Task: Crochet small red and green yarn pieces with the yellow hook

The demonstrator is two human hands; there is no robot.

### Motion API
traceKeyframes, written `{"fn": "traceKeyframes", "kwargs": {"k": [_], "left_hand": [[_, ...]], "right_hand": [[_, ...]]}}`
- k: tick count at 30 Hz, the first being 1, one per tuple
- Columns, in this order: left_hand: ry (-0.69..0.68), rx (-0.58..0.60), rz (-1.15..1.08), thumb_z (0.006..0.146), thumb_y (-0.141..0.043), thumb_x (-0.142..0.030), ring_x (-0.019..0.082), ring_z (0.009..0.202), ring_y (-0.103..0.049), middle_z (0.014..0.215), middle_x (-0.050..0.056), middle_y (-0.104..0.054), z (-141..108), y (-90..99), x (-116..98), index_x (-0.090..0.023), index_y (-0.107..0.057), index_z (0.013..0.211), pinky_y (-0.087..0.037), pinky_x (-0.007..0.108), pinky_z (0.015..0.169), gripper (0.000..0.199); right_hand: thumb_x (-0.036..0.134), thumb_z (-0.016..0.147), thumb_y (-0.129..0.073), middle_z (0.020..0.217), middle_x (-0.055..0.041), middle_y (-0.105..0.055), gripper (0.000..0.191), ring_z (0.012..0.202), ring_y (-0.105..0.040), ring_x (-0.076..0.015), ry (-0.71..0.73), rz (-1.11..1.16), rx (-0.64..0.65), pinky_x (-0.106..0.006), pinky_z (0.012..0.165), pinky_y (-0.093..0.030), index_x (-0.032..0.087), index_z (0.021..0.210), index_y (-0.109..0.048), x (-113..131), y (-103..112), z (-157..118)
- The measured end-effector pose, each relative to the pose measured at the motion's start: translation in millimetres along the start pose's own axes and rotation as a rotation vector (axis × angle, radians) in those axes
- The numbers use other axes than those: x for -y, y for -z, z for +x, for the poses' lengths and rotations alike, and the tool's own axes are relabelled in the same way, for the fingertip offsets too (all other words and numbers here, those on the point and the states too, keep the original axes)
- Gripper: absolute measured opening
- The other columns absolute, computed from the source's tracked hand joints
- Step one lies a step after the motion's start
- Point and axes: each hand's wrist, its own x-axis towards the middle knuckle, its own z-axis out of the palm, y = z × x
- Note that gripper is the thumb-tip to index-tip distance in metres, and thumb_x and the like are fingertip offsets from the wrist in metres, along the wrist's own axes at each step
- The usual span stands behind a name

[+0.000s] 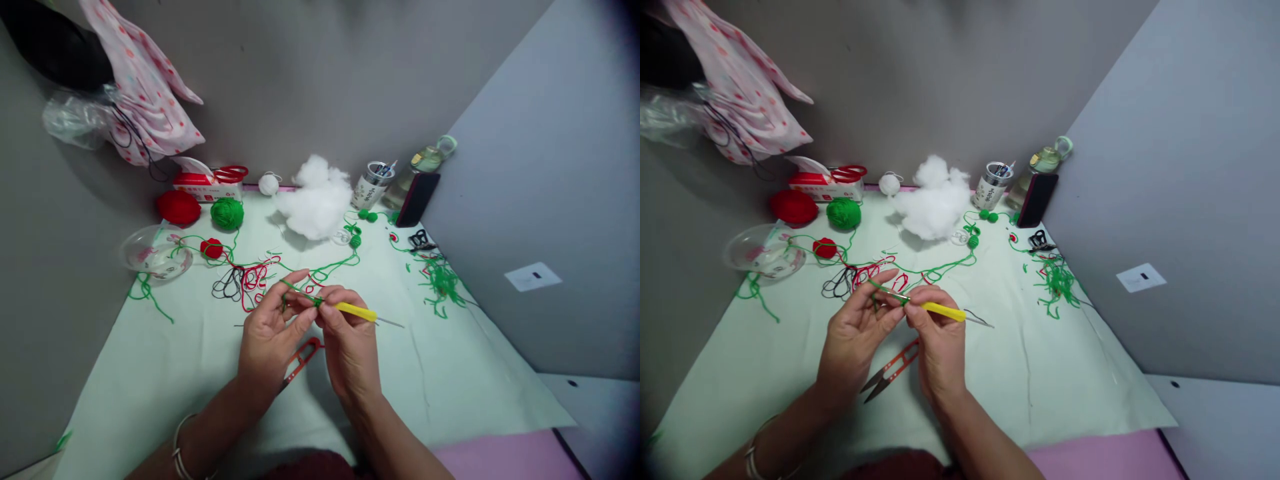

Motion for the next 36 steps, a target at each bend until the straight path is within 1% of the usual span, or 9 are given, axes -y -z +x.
{"fn": "traceKeyframes", "kwargs": {"k": [5,9,14,22,25,29,32,34,36], "left_hand": [[0.032,0.052,-0.065,0.089,-0.08,-0.023,0.014,0.082,-0.07,0.088,-0.001,-0.07,0,2.0,-4,-0.026,-0.071,0.128,-0.058,0.027,0.083,0.041],[0.057,0.091,-0.116,0.091,-0.078,-0.023,0.015,0.084,-0.07,0.091,0.0,-0.07,0,4.4,-5,-0.024,-0.069,0.13,-0.057,0.029,0.084,0.04],[0.114,0.102,-0.152,0.088,-0.079,-0.021,0.015,0.082,-0.067,0.091,0.0,-0.071,2,3.3,-10,-0.022,-0.07,0.128,-0.054,0.03,0.083,0.041],[0.254,0.123,-0.126,0.084,-0.079,-0.022,0.019,0.087,-0.065,0.089,0.003,-0.07,7,11.9,-18,-0.021,-0.076,0.122,-0.049,0.035,0.09,0.038],[0.185,0.114,-0.064,0.087,-0.079,-0.022,0.017,0.085,-0.062,0.086,0.001,-0.067,6,15.2,-17,-0.024,-0.078,0.121,-0.049,0.032,0.088,0.034],[0.073,0.084,-0.047,0.087,-0.083,-0.02,0.012,0.082,-0.062,0.082,-0.003,-0.066,2,12.6,-13,-0.026,-0.079,0.118,-0.05,0.024,0.084,0.032],[0.218,0.083,-0.208,0.082,-0.089,-0.024,0.01,0.076,-0.062,0.083,-0.003,-0.065,0,8.4,-12,-0.025,-0.079,0.117,-0.052,0.021,0.075,0.036],[0.391,0.109,-0.329,0.079,-0.091,-0.026,0.011,0.074,-0.064,0.085,-0.001,-0.066,0,7.0,-12,-0.024,-0.08,0.116,-0.055,0.022,0.072,0.039],[0.483,0.115,-0.398,0.078,-0.091,-0.025,0.012,0.076,-0.065,0.087,0.001,-0.067,2,7.6,-14,-0.022,-0.082,0.114,-0.057,0.022,0.072,0.037]], "right_hand": [[0.04,0.089,-0.082,0.088,-0.0012,-0.074,0.014,0.074,-0.063,-0.0134,0.036,-0.093,0.083,-0.027,0.069,-0.051,0.028,0.097,-0.083,4,6,-1],[0.039,0.095,-0.076,0.096,-0.0031,-0.076,0.015,0.078,-0.066,-0.0155,0.09,-0.212,0.156,-0.031,0.072,-0.053,0.029,0.105,-0.083,9,15,2],[0.034,0.099,-0.072,0.103,-0.0049,-0.078,0.014,0.085,-0.067,-0.0177,0.165,-0.316,0.256,-0.034,0.078,-0.055,0.028,0.106,-0.083,13,22,6],[0.039,0.104,-0.063,0.092,-0.0048,-0.08,0.021,0.065,-0.069,-0.0148,0.118,-0.186,0.298,-0.03,0.062,-0.058,0.023,0.098,-0.076,25,16,9],[0.029,0.109,-0.053,0.099,-0.0047,-0.08,0.022,0.072,-0.073,-0.0152,0.278,-0.394,0.335,-0.032,0.069,-0.063,0.026,0.107,-0.075,30,18,5],[0.015,0.104,-0.057,0.108,-0.0063,-0.08,0.032,0.093,-0.076,-0.0204,0.693,-0.889,0.403,-0.036,0.081,-0.065,0.031,0.127,-0.074,26,26,-3],[0.013,0.097,-0.069,0.115,-0.0056,-0.079,0.047,0.103,-0.076,-0.0231,0.905,-1.151,0.38,-0.036,0.084,-0.065,0.038,0.137,-0.071,18,32,-7],[0.012,0.095,-0.072,0.112,-0.0044,-0.077,0.053,0.099,-0.075,-0.0223,0.947,-1.142,0.335,-0.036,0.08,-0.065,0.043,0.138,-0.07,15,32,-8],[0.011,0.096,-0.07,0.104,-0.0039,-0.075,0.051,0.089,-0.073,-0.0201,0.892,-1.009,0.286,-0.035,0.073,-0.063,0.043,0.135,-0.072,16,30,-7]]}}
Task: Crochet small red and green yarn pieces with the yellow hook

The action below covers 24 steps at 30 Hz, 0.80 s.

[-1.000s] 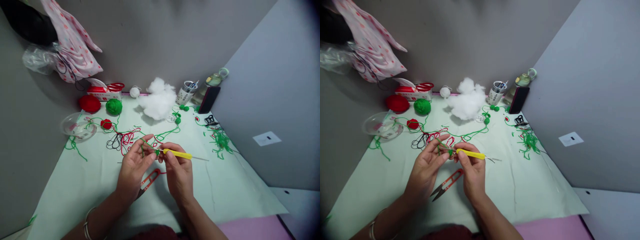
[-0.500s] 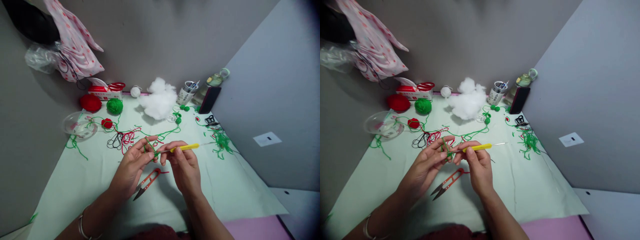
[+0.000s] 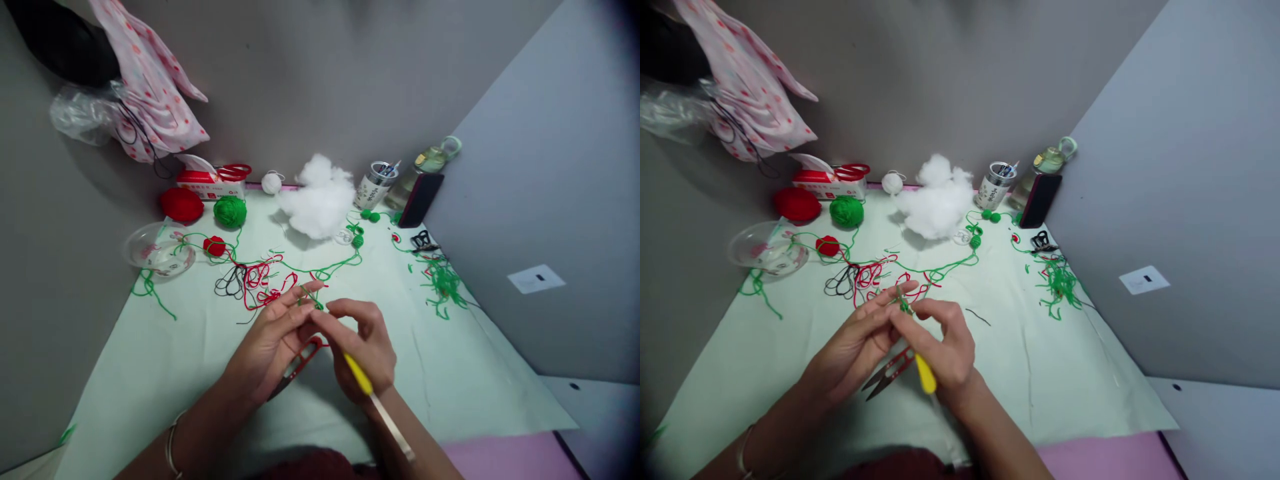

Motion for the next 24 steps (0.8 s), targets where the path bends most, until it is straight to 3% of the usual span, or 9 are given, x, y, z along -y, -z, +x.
{"fn": "traceKeyframes", "kwargs": {"k": [6,10,16,20,24], "left_hand": [[-0.11,-0.028,0.035,0.082,-0.086,-0.017,0.01,0.077,-0.063,0.085,0.001,-0.065,1,4.0,-11,-0.017,-0.083,0.11,-0.057,0.019,0.075,0.028],[-0.126,-0.029,0.101,0.082,-0.086,-0.019,0.012,0.077,-0.063,0.084,0.001,-0.066,0,4.3,-11,-0.017,-0.081,0.113,-0.055,0.023,0.077,0.032],[-0.251,-0.023,0.241,0.078,-0.088,-0.02,0.013,0.079,-0.063,0.082,-0.002,-0.065,1,1.9,-6,-0.02,-0.078,0.117,-0.052,0.027,0.082,0.04],[-0.266,-0.021,0.264,0.081,-0.085,-0.018,0.013,0.08,-0.063,0.084,-0.002,-0.065,1,1.8,-5,-0.022,-0.077,0.12,-0.051,0.027,0.083,0.04],[-0.254,-0.029,0.225,0.079,-0.086,-0.018,0.012,0.076,-0.063,0.08,-0.003,-0.066,0,0.7,-3,-0.021,-0.077,0.117,-0.051,0.025,0.079,0.039]], "right_hand": [[0.017,0.102,-0.064,0.087,-0.003,-0.073,0.024,0.073,-0.067,-0.016,-0.354,0.536,0.015,-0.032,0.064,-0.056,0.031,0.112,-0.081,0,6,16],[0.028,0.102,-0.067,0.091,-0.0036,-0.071,0.015,0.072,-0.065,-0.0161,-0.467,0.718,0.01,-0.033,0.063,-0.054,0.029,0.104,-0.082,-4,5,16],[0.024,0.102,-0.066,0.092,-0.0026,-0.068,0.014,0.083,-0.065,-0.0171,-0.457,0.63,0.036,-0.032,0.071,-0.052,0.028,0.105,-0.079,1,4,13],[0.025,0.104,-0.062,0.096,-0.0022,-0.067,0.016,0.082,-0.064,-0.0166,-0.488,0.606,0.051,-0.032,0.07,-0.052,0.03,0.111,-0.076,4,5,13],[0.015,0.103,-0.06,0.103,-0.0049,-0.072,0.033,0.093,-0.068,-0.021,-0.248,0.257,0.084,-0.037,0.078,-0.057,0.035,0.125,-0.075,1,4,7]]}}
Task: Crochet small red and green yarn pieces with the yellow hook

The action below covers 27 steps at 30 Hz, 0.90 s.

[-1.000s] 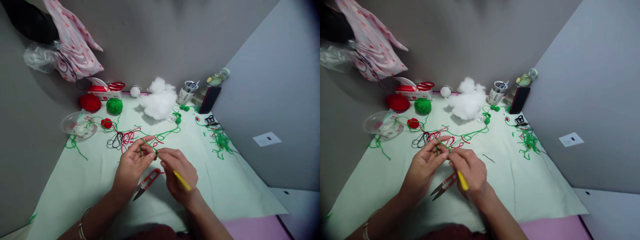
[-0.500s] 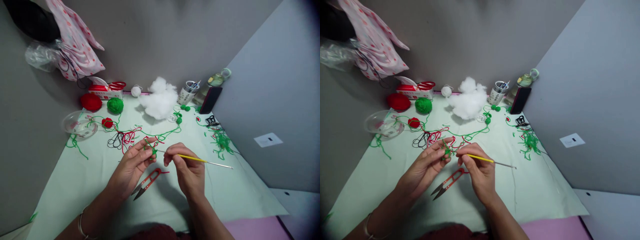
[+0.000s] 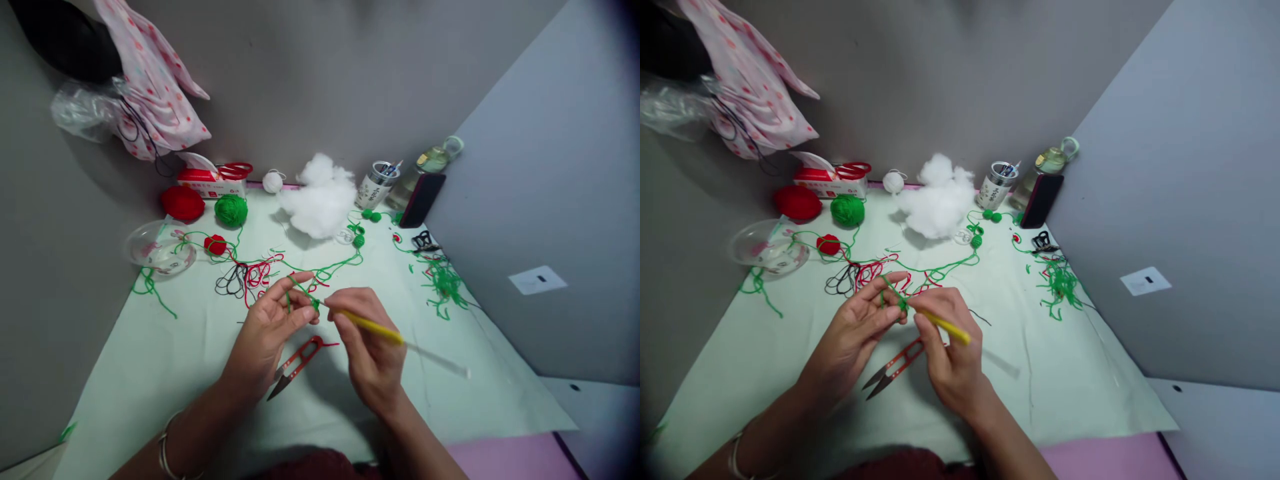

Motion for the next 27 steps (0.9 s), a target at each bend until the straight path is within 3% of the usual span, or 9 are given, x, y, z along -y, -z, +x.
{"fn": "traceKeyframes", "kwargs": {"k": [3,5,8,13,16,20,24,27], "left_hand": [[0.083,-0.008,-0.093,0.077,-0.089,-0.02,0.011,0.072,-0.061,0.08,-0.002,-0.066,-1,-1.0,1,-0.021,-0.078,0.115,-0.051,0.023,0.073,0.041],[0.175,0.001,-0.168,0.075,-0.091,-0.023,0.012,0.075,-0.062,0.087,0.001,-0.068,-1,-0.4,2,-0.021,-0.079,0.117,-0.053,0.022,0.071,0.044],[0.238,0.018,-0.211,0.075,-0.09,-0.021,0.013,0.079,-0.063,0.095,0.004,-0.069,0,2.5,0,-0.019,-0.081,0.115,-0.055,0.023,0.072,0.041],[0.148,-0.004,-0.163,0.078,-0.084,-0.016,0.011,0.077,-0.061,0.09,0.003,-0.067,2,4.7,-6,-0.017,-0.084,0.11,-0.055,0.021,0.075,0.032],[0.121,0.008,-0.107,0.076,-0.085,-0.016,0.012,0.075,-0.062,0.086,0.002,-0.068,-1,1.6,-5,-0.019,-0.083,0.11,-0.054,0.023,0.074,0.033],[0.093,0.04,-0.041,0.078,-0.085,-0.018,0.014,0.077,-0.064,0.088,0.002,-0.072,-4,-2.5,1,-0.022,-0.083,0.111,-0.054,0.026,0.078,0.033],[0.053,0.019,-0.036,0.08,-0.087,-0.022,0.013,0.079,-0.065,0.087,0.002,-0.073,-3,-3.2,6,-0.023,-0.083,0.113,-0.053,0.024,0.081,0.034],[0.084,-0.018,-0.094,0.078,-0.089,-0.021,0.012,0.08,-0.065,0.088,0.002,-0.075,-1,-3.4,9,-0.023,-0.082,0.114,-0.053,0.022,0.08,0.036]], "right_hand": [[0.011,0.098,-0.065,0.116,-0.007,-0.074,0.052,0.101,-0.071,-0.0238,0.265,-0.306,-0.009,-0.038,0.082,-0.061,0.038,0.142,-0.068,-5,-6,-7],[0.009,0.097,-0.066,0.12,-0.0074,-0.073,0.056,0.103,-0.071,-0.0237,0.315,-0.326,-0.027,-0.037,0.082,-0.061,0.038,0.145,-0.066,-5,-9,-9],[0.006,0.1,-0.06,0.113,-0.0062,-0.074,0.051,0.098,-0.071,-0.021,0.164,-0.115,-0.027,-0.036,0.08,-0.06,0.038,0.139,-0.07,0,-7,-6],[0.019,0.104,-0.058,0.098,-0.0056,-0.073,0.025,0.083,-0.067,-0.0194,-0.094,0.319,-0.06,-0.036,0.073,-0.056,0.029,0.113,-0.079,3,3,5],[0.025,0.105,-0.059,0.095,-0.0051,-0.072,0.021,0.079,-0.065,-0.0185,-0.191,0.484,-0.065,-0.035,0.069,-0.055,0.028,0.106,-0.08,1,1,8],[0.021,0.104,-0.061,0.103,-0.0056,-0.078,0.022,0.099,-0.069,-0.0216,-0.152,0.359,-0.052,-0.037,0.083,-0.056,0.029,0.107,-0.081,1,-6,7],[0.015,0.105,-0.058,0.105,-0.0042,-0.079,0.028,0.096,-0.072,-0.0208,-0.098,0.265,-0.051,-0.038,0.083,-0.059,0.031,0.113,-0.079,2,-7,4],[0.008,0.1,-0.062,0.109,-0.0065,-0.077,0.033,0.097,-0.073,-0.0205,0.083,-0.053,-0.037,-0.035,0.08,-0.06,0.03,0.12,-0.078,2,-9,0]]}}
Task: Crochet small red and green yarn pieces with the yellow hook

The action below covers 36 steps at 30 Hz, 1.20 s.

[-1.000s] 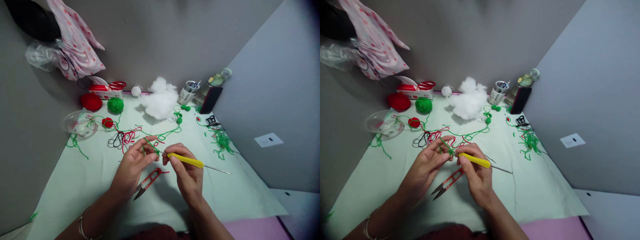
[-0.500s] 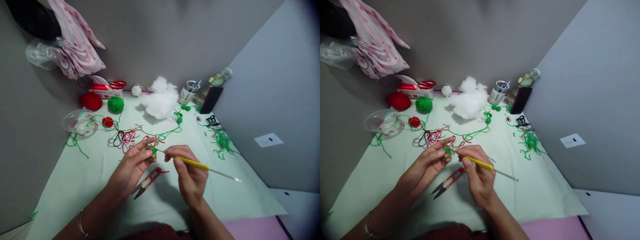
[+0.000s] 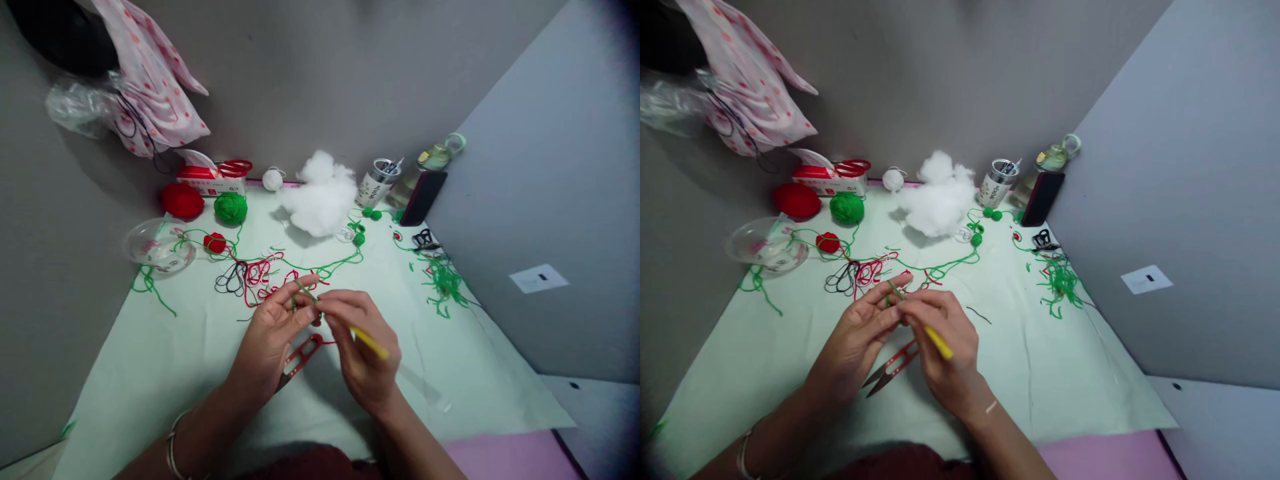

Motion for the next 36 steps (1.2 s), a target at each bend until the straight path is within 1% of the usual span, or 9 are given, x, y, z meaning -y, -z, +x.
{"fn": "traceKeyframes", "kwargs": {"k": [3,9,15,20,23,27,30,33,36], "left_hand": [[0.116,0.013,-0.117,0.077,-0.087,-0.019,0.014,0.083,-0.067,0.097,0.005,-0.076,2,1.4,1,-0.019,-0.083,0.112,-0.055,0.022,0.079,0.035],[0.085,-0.013,-0.137,0.078,-0.083,-0.015,0.01,0.071,-0.061,0.086,0.002,-0.07,5,5.7,-6,-0.015,-0.085,0.101,-0.055,0.021,0.071,0.023],[0.019,0.041,-0.013,0.077,-0.086,-0.016,0.011,0.075,-0.064,0.085,-0.001,-0.07,1,2.1,-3,-0.026,-0.083,0.118,-0.053,0.022,0.078,0.043],[0.108,0.074,0.006,0.077,-0.086,-0.024,0.017,0.086,-0.067,0.095,0.005,-0.073,1,5.7,-9,-0.023,-0.082,0.121,-0.053,0.029,0.086,0.044],[0.076,0.061,0.082,0.08,-0.084,-0.025,0.016,0.085,-0.065,0.091,0.003,-0.072,0,10.3,-12,-0.025,-0.081,0.124,-0.052,0.029,0.085,0.043],[-0.092,0.025,0.193,0.086,-0.082,-0.021,0.011,0.079,-0.061,0.083,-0.002,-0.067,-1,13.0,-8,-0.027,-0.079,0.125,-0.05,0.021,0.081,0.04],[-0.04,0.01,0.077,0.083,-0.088,-0.023,0.011,0.079,-0.064,0.083,-0.002,-0.069,-2,10.2,-3,-0.027,-0.079,0.124,-0.053,0.021,0.078,0.042],[0.14,0.029,-0.092,0.074,-0.094,-0.024,0.012,0.079,-0.067,0.088,0.002,-0.072,-1,7.2,-4,-0.021,-0.083,0.111,-0.057,0.022,0.076,0.039],[0.181,0.008,-0.142,0.073,-0.094,-0.021,0.01,0.073,-0.065,0.086,0.002,-0.072,0,7.4,-7,-0.019,-0.085,0.101,-0.058,0.02,0.074,0.03]], "right_hand": [[0.006,0.097,-0.066,0.112,-0.0078,-0.077,0.037,0.1,-0.073,-0.0207,0.134,-0.165,-0.007,-0.033,0.082,-0.061,0.029,0.122,-0.079,-2,0,-2],[0.02,0.105,-0.058,0.092,-0.0025,-0.074,0.022,0.072,-0.066,-0.0142,-0.278,0.428,-0.101,-0.03,0.067,-0.057,0.027,0.107,-0.079,-7,7,7],[0.02,0.102,-0.066,0.101,-0.0048,-0.08,0.019,0.096,-0.072,-0.0181,-0.235,0.398,-0.027,-0.031,0.081,-0.058,0.028,0.106,-0.082,-5,0,8],[0.03,0.106,-0.061,0.097,-0.003,-0.08,0.018,0.071,-0.071,-0.0128,-0.381,0.649,0.004,-0.027,0.067,-0.062,0.027,0.104,-0.078,-7,5,10],[0.027,0.109,-0.054,0.098,-0.0038,-0.079,0.022,0.072,-0.073,-0.0135,-0.317,0.522,0.01,-0.028,0.067,-0.063,0.025,0.106,-0.075,-3,10,10],[0.014,0.106,-0.053,0.104,-0.0057,-0.08,0.029,0.085,-0.076,-0.0175,0.033,0.05,0.111,-0.031,0.075,-0.065,0.026,0.122,-0.073,-2,11,4],[0.013,0.1,-0.063,0.109,-0.0057,-0.08,0.036,0.097,-0.076,-0.0206,0.234,-0.209,0.125,-0.032,0.08,-0.065,0.032,0.129,-0.075,-8,8,-2],[0.013,0.098,-0.066,0.11,-0.0048,-0.077,0.037,0.099,-0.074,-0.0208,0.116,-0.122,0.032,-0.033,0.082,-0.064,0.036,0.125,-0.077,-10,6,-3],[0.016,0.105,-0.056,0.096,-0.0047,-0.074,0.028,0.083,-0.071,-0.0184,-0.061,0.088,-0.032,-0.034,0.072,-0.061,0.03,0.115,-0.077,-7,7,2]]}}
